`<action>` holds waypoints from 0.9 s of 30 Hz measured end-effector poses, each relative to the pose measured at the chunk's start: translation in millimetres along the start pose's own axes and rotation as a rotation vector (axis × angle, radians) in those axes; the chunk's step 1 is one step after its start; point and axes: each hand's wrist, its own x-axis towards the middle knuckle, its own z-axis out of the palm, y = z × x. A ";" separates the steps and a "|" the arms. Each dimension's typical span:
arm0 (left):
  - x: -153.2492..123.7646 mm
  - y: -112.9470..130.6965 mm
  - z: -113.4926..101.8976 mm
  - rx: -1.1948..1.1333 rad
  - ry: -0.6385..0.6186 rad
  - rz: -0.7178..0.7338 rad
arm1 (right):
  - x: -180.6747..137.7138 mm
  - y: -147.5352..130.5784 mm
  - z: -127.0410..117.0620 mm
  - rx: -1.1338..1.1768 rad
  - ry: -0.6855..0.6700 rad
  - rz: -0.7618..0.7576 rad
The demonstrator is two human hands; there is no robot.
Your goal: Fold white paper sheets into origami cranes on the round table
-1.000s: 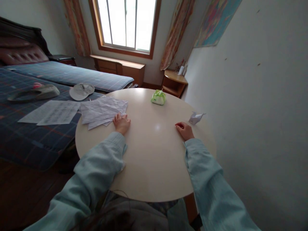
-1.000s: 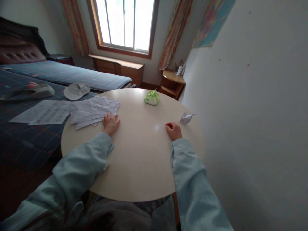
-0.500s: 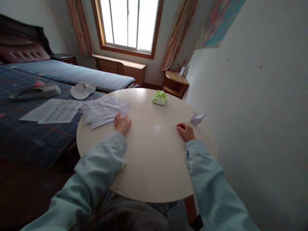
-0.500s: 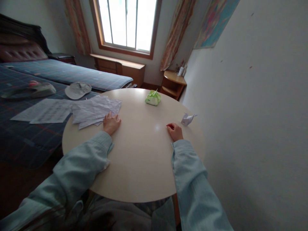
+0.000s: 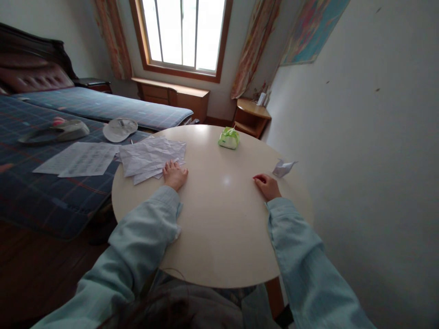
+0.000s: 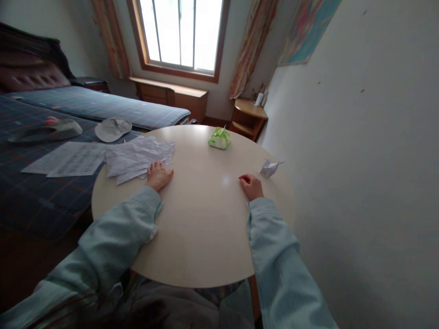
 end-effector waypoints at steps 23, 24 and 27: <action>-46.3 54.8 -10.5 -0.605 -0.202 0.712 | -0.3 0.8 1.9 0.020 -0.008 0.004; -46.0 54.4 -9.7 -0.594 -0.199 0.695 | -0.3 0.6 2.1 0.022 -0.004 0.003; -44.0 52.7 -4.8 -0.490 -0.208 0.682 | -0.5 -0.8 1.9 0.031 0.006 0.007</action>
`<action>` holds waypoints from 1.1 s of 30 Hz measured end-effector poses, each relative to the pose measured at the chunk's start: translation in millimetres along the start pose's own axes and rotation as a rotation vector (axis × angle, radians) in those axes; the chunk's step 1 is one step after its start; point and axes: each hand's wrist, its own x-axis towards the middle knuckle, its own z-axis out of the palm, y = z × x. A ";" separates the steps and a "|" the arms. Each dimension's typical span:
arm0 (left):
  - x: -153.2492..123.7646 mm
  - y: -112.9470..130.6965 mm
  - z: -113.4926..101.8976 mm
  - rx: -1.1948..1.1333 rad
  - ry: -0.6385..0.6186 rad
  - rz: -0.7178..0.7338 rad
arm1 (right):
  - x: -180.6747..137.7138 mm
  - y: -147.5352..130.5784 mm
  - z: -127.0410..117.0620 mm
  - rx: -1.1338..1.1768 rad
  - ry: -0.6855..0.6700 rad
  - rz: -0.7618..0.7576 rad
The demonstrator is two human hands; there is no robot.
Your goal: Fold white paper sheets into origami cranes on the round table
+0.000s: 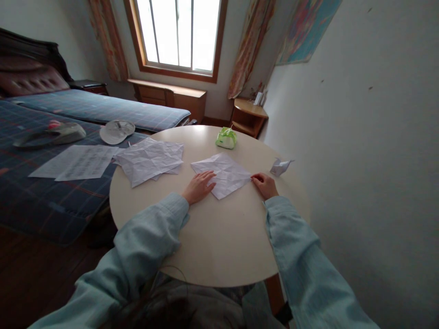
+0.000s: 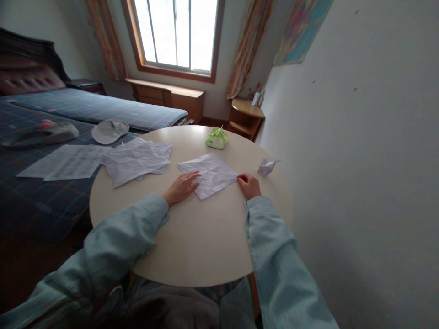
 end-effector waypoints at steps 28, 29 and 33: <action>2.5 5.5 -3.0 0.122 -0.314 0.031 | 4.3 -33.0 42.4 -0.129 0.044 -0.016; 1.8 4.5 -3.0 0.138 -0.318 0.021 | 4.1 -32.1 44.1 -0.123 0.060 -0.032; 0.3 -2.7 -3.0 0.223 -0.279 -0.005 | 2.0 -24.3 44.5 -0.103 0.142 -0.004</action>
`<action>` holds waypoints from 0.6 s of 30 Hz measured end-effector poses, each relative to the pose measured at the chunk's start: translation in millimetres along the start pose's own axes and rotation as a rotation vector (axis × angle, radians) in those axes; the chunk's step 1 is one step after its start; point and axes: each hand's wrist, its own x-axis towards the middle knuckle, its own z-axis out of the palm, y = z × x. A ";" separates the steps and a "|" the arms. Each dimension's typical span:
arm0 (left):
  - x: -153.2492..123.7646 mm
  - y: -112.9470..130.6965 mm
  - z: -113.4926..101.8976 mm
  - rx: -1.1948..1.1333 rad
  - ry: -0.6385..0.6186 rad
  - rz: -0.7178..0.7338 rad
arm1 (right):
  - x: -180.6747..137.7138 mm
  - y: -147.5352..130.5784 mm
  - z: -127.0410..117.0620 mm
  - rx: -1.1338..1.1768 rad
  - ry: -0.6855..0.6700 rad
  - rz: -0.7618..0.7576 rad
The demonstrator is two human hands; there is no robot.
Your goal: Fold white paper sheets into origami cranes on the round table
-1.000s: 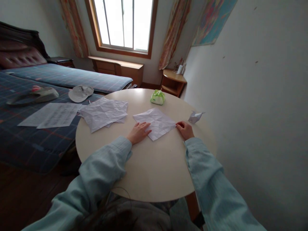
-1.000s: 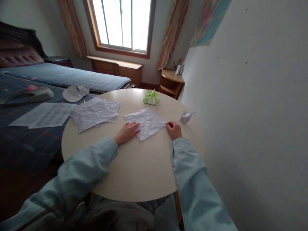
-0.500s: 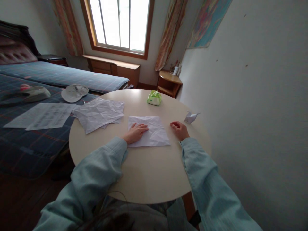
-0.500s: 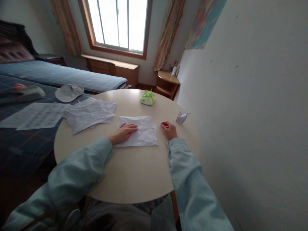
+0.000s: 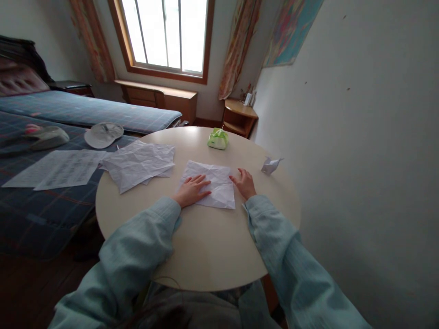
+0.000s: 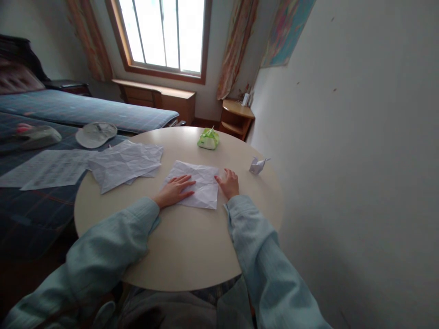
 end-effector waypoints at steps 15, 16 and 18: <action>2.6 -5.3 9.1 0.059 0.058 0.011 | -7.5 -8.2 -7.2 -0.026 -0.269 -0.178; 2.6 -4.9 8.8 0.052 0.058 0.013 | -7.4 -8.2 -7.0 -0.037 -0.272 -0.170; 2.8 -3.7 8.0 0.042 0.060 0.011 | -7.0 -7.9 -6.5 -0.045 -0.276 -0.159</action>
